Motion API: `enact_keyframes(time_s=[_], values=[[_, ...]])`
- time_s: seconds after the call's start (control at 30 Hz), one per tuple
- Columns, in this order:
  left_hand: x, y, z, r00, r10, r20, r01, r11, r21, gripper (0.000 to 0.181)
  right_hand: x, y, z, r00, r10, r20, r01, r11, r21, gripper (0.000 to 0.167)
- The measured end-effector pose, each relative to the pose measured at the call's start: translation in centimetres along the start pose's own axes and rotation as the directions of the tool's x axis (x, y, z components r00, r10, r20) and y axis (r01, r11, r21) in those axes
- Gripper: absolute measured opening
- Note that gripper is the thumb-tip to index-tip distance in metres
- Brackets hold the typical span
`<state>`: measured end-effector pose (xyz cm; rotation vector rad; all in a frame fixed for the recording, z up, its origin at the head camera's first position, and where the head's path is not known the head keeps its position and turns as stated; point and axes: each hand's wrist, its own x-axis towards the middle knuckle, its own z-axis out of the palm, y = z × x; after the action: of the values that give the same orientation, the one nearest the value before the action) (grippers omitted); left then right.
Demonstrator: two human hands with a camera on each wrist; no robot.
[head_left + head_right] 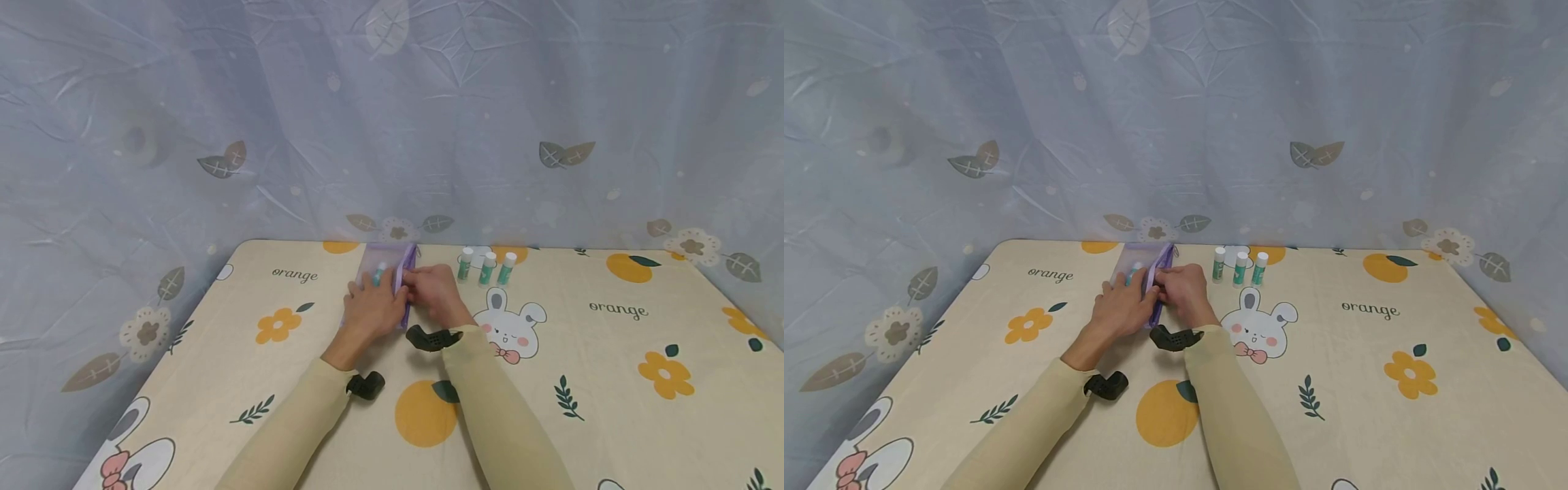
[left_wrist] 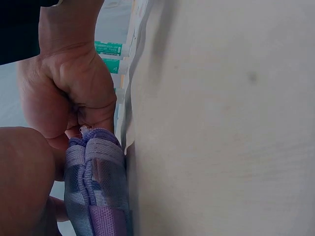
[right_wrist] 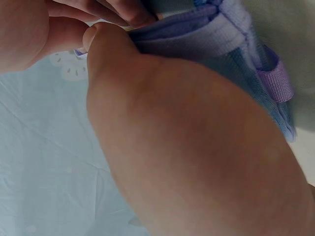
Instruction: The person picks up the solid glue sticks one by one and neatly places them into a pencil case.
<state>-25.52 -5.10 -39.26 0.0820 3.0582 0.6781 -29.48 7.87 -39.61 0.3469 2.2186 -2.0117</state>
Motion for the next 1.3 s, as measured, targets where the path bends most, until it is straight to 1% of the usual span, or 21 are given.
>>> enact_keyframes(time_s=[0.37, 0.47, 0.67, 0.87, 0.97, 1.13, 1.3], values=[[0.1, 0.0, 0.1, 1.000, 0.000, -0.008, 0.000, 1.000, 0.009, 0.063, 0.2, -0.2, 0.0, 0.999, -0.033, -0.035, 0.033, 0.999, -0.008, 0.031], [0.2, 0.0, 0.1, 1.000, -0.002, -0.005, 0.002, 1.000, 0.007, 0.063, 0.2, -0.4, -0.2, 0.997, -0.058, -0.052, 0.056, 0.998, -0.041, 0.033], [0.2, 0.1, 0.1, 1.000, -0.009, 0.005, 0.009, 1.000, 0.003, 0.065, 0.2, -0.7, -0.5, 0.987, -0.145, -0.074, 0.133, 0.979, -0.154, 0.036], [0.1, 0.1, -0.1, 1.000, -0.007, 0.016, 0.007, 1.000, -0.009, 0.065, 0.1, -0.9, -0.8, 0.979, -0.178, -0.103, 0.157, 0.970, -0.189, 0.043], [0.1, 0.1, -0.4, 1.000, -0.004, 0.020, 0.005, 1.000, -0.031, 0.063, 0.2, -0.9, -0.8, 0.973, -0.200, -0.119, 0.175, 0.965, -0.197, 0.046], [0.2, -0.1, -0.7, 1.000, -0.003, 0.028, 0.005, 0.998, -0.068, 0.062, 0.2, -1.0, -0.9, 0.966, -0.225, -0.131, 0.195, 0.958, -0.209, 0.048], [0.4, -0.2, -0.5, 0.999, -0.001, 0.035, 0.004, 0.998, -0.066, 0.063, 0.1, -1.2, -0.9, 0.960, -0.239, -0.143, 0.206, 0.955, -0.214, 0.048]])
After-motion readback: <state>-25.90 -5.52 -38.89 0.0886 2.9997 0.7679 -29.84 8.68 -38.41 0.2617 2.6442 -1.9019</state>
